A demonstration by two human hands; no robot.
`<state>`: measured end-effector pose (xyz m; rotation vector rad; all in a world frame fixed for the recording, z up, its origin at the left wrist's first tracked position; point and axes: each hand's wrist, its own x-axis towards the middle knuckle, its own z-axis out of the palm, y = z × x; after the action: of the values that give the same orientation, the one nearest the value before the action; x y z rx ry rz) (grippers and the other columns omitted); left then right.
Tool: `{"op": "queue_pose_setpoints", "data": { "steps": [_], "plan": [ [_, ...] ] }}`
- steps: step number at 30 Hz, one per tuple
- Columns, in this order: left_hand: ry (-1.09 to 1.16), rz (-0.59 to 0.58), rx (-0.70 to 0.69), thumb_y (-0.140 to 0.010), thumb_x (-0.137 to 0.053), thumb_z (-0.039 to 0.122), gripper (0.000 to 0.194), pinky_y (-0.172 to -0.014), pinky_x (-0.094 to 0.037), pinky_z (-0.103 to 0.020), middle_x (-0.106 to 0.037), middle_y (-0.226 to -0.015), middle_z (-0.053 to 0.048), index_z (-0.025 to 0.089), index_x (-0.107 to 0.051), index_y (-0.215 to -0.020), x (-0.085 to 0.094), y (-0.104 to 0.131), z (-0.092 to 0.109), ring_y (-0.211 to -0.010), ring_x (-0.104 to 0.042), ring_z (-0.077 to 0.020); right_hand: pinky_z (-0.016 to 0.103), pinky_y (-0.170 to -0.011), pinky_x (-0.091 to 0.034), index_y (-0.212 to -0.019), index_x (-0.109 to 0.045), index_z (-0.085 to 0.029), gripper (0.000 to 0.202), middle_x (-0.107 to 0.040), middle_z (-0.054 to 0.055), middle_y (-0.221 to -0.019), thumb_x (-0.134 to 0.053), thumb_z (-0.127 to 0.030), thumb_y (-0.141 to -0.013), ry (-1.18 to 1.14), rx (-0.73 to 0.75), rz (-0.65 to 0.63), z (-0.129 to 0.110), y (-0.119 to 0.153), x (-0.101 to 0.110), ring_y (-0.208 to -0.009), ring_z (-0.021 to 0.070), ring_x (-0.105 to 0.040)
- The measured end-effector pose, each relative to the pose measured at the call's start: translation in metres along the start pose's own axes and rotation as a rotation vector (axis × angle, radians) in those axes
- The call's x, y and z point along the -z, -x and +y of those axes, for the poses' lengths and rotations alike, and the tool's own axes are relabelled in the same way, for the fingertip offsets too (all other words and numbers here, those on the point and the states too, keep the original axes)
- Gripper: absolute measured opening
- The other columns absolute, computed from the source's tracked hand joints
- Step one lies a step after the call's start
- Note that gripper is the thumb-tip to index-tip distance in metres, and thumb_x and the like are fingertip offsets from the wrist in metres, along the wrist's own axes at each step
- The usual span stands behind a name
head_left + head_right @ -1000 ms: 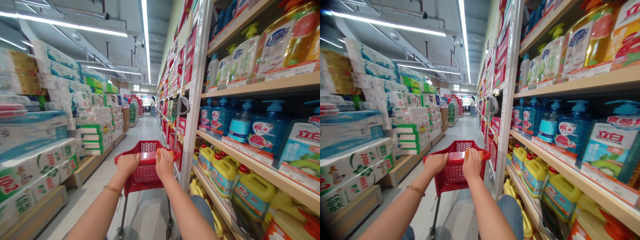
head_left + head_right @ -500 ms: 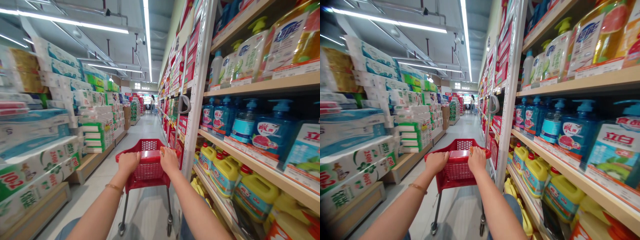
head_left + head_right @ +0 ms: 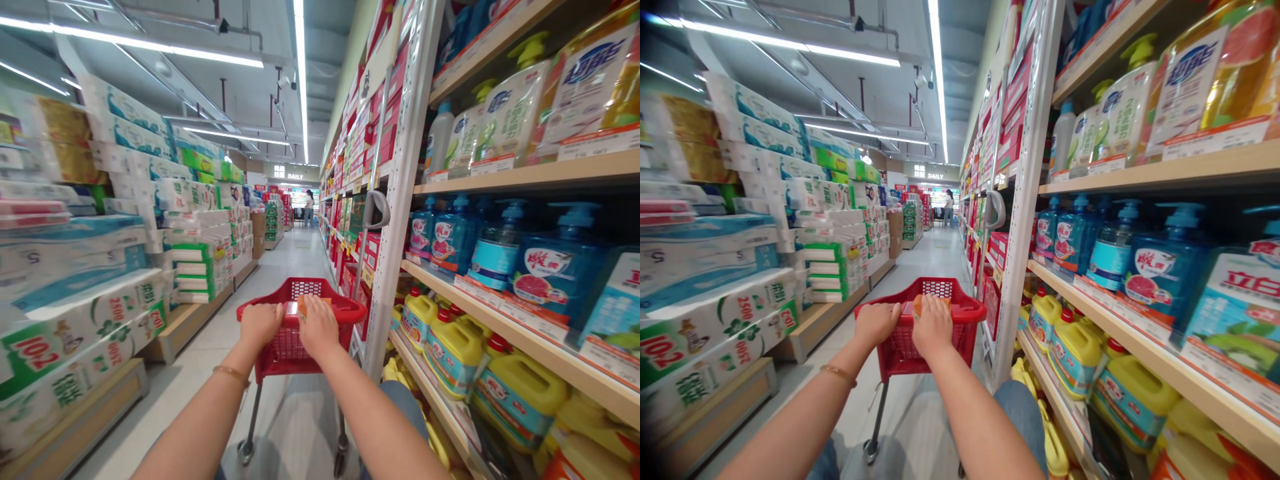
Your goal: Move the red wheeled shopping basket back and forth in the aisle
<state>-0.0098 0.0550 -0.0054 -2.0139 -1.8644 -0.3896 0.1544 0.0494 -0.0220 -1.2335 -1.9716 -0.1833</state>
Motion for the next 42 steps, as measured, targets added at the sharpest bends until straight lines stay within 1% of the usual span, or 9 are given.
{"op": "queue_pose_setpoints", "data": {
  "steps": [6, 14, 17, 21, 26, 31, 36, 39, 42],
  "plan": [
    [0.013, 0.004, -0.003, -0.094, -0.022, 0.030, 0.052, -0.073, -0.041, -0.045, -0.072, -0.089, -0.020, 0.011, -0.069, -0.085, 0.001, 0.000, 0.010, -0.087, -0.067, -0.0325, 0.040, -0.098, -0.037, -0.120, -0.061, -0.004, 0.038, -0.064, 0.021, -0.118, -0.042, -0.027, -0.096, 0.069, -0.300, 0.035, 0.030, -0.018, 0.018, -0.112, 0.0284, -0.058],
    [0.016, -0.014, -0.007, -0.091, -0.033, 0.028, 0.038, -0.073, -0.042, -0.039, -0.073, -0.089, -0.017, 0.013, -0.069, -0.087, -0.001, -0.003, 0.003, -0.087, -0.068, -0.0295, 0.038, -0.112, -0.026, -0.135, -0.050, -0.009, 0.047, -0.049, 0.014, -0.141, -0.044, -0.033, -0.095, -0.026, -0.003, -0.029, -0.035, -0.011, -0.020, -0.133, 0.0225, -0.040],
    [0.013, 0.005, 0.002, -0.094, -0.026, 0.028, 0.045, -0.074, -0.041, -0.040, -0.072, -0.090, -0.018, 0.013, -0.068, -0.085, -0.001, 0.000, 0.001, -0.088, -0.067, -0.0293, 0.037, -0.111, -0.027, -0.135, -0.050, -0.009, 0.047, -0.050, 0.014, -0.139, -0.045, -0.033, -0.094, -0.019, -0.010, -0.032, -0.020, -0.007, -0.008, -0.132, 0.0227, -0.042],
    [0.015, 0.050, 0.018, -0.095, -0.021, 0.028, 0.051, -0.075, -0.041, -0.043, -0.072, -0.087, -0.020, 0.012, -0.067, -0.082, -0.004, 0.002, 0.009, -0.086, -0.067, -0.0314, 0.042, -0.109, -0.030, -0.134, -0.049, -0.004, 0.048, -0.048, 0.020, -0.139, -0.045, -0.026, -0.092, 0.050, -0.202, -0.030, 0.006, -0.008, 0.011, -0.132, 0.0273, -0.042],
    [0.044, 0.071, -0.034, -0.094, -0.024, 0.028, 0.047, -0.070, -0.041, -0.041, -0.072, -0.084, -0.018, 0.013, -0.068, -0.083, -0.007, 0.001, 0.016, -0.082, -0.068, -0.0306, 0.043, -0.112, -0.025, -0.133, -0.050, -0.003, 0.047, -0.047, 0.019, -0.140, -0.044, -0.028, -0.094, 0.001, -0.153, -0.017, -0.022, -0.010, -0.007, -0.135, 0.0276, -0.037],
    [0.054, 0.069, -0.074, -0.096, -0.021, 0.035, 0.054, -0.074, -0.043, -0.036, -0.074, -0.083, -0.012, 0.017, -0.068, -0.077, -0.009, 0.000, -0.012, -0.082, -0.068, -0.0250, 0.037, -0.113, -0.025, -0.135, -0.050, -0.009, 0.047, -0.050, 0.013, -0.140, -0.045, -0.033, -0.095, -0.045, -0.024, -0.030, -0.015, -0.005, -0.006, -0.134, 0.0229, -0.039],
    [0.028, 0.124, -0.014, -0.095, -0.024, 0.039, 0.054, -0.079, -0.043, -0.037, -0.073, -0.079, -0.013, 0.016, -0.069, -0.076, -0.016, 0.002, -0.031, -0.084, -0.067, -0.0256, 0.039, -0.109, -0.029, -0.131, -0.053, -0.006, 0.045, -0.054, 0.016, -0.135, -0.041, -0.030, -0.095, 0.057, -0.272, -0.029, 0.026, -0.008, 0.019, -0.129, 0.0256, -0.045],
    [0.010, 0.150, -0.035, -0.095, -0.023, 0.036, 0.054, -0.075, -0.044, -0.039, -0.072, -0.076, -0.014, 0.016, -0.069, -0.076, -0.018, 0.004, -0.018, -0.079, -0.068, -0.0276, 0.039, -0.110, -0.026, -0.131, -0.053, -0.007, 0.045, -0.054, 0.016, -0.135, -0.043, -0.029, -0.094, 0.058, -0.292, -0.015, 0.015, -0.012, 0.013, -0.130, 0.0258, -0.043],
    [0.000, 0.122, -0.084, -0.095, -0.024, 0.033, 0.051, -0.070, -0.044, -0.039, -0.072, -0.075, -0.016, 0.014, -0.069, -0.079, -0.016, 0.003, -0.003, -0.074, -0.068, -0.0288, 0.037, -0.113, -0.023, -0.134, -0.051, -0.009, 0.046, -0.050, 0.013, -0.140, -0.044, -0.032, -0.094, -0.009, -0.118, -0.020, -0.012, -0.010, -0.003, -0.133, 0.0235, -0.039]
  ]
}}
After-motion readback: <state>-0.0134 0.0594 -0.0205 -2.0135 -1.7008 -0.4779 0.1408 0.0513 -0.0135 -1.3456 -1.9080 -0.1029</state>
